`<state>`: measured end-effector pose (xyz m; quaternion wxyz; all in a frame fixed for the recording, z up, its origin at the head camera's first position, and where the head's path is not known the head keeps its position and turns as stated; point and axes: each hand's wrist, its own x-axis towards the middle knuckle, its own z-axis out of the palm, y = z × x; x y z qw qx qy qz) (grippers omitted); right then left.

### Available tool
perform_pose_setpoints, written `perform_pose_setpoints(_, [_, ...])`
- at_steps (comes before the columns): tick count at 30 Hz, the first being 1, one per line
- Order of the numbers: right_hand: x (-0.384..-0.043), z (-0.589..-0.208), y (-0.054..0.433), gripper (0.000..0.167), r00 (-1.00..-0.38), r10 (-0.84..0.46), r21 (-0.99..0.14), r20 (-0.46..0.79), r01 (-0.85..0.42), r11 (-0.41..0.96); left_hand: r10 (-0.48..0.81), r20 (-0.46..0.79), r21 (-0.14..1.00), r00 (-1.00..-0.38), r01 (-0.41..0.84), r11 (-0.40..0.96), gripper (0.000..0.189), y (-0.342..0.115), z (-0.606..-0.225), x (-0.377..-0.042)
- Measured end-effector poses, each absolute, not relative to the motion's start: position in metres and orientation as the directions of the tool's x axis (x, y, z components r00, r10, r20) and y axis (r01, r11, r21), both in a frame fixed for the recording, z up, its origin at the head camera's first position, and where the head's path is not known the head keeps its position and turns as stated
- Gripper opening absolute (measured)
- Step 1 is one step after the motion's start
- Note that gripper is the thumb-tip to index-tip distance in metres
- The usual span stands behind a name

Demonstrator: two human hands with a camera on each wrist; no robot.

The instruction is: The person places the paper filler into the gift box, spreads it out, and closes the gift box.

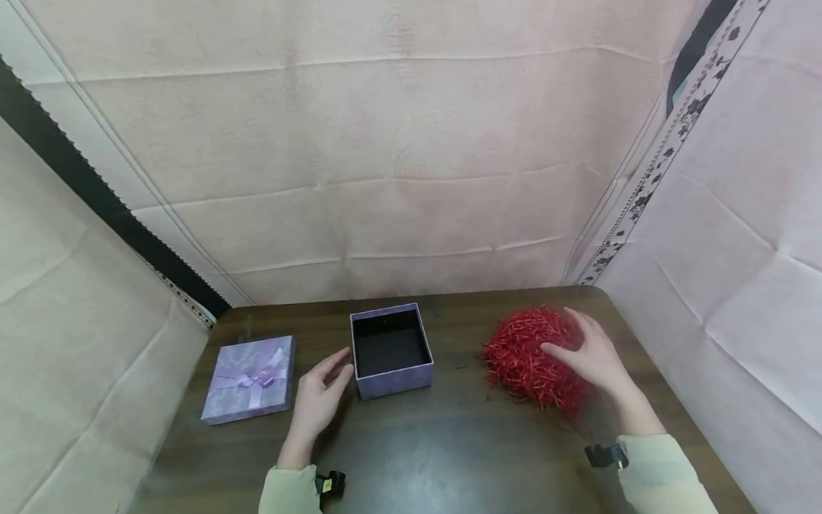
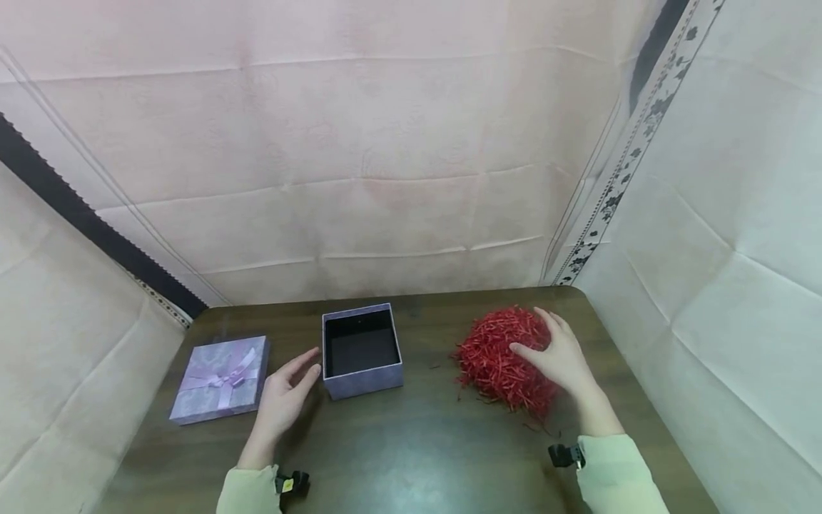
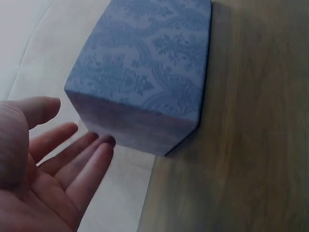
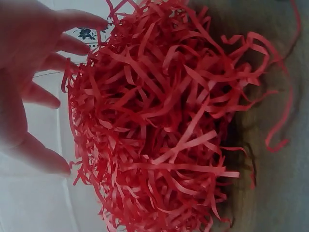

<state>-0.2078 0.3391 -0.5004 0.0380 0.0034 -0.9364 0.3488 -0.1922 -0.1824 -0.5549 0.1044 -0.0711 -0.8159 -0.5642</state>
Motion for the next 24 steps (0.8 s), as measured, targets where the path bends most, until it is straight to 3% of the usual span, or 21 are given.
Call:
perform_pose_setpoints(11, [-0.22,-0.517,0.343,0.122,-0.992,-0.088,-0.661,-0.085,-0.01,0.751,0.028,0.168,0.938,-0.985,0.169,0.303,0.062,-0.171,-0.556,-0.196])
perform_pose_setpoints(19, [-0.218,-0.524,0.346,0.115,-0.99,-0.027,-0.648,-0.139,0.07,0.759,0.028,0.163,0.938,-0.986,0.163,0.307,0.057,-0.172,-0.56,-0.197])
perform_pose_setpoints(24, [-0.218,-0.525,0.348,0.11,-0.993,-0.025,-0.633,-0.113,0.053,0.772,0.028,0.146,0.941,-0.989,0.147,0.306,0.058,-0.173,-0.562,-0.196])
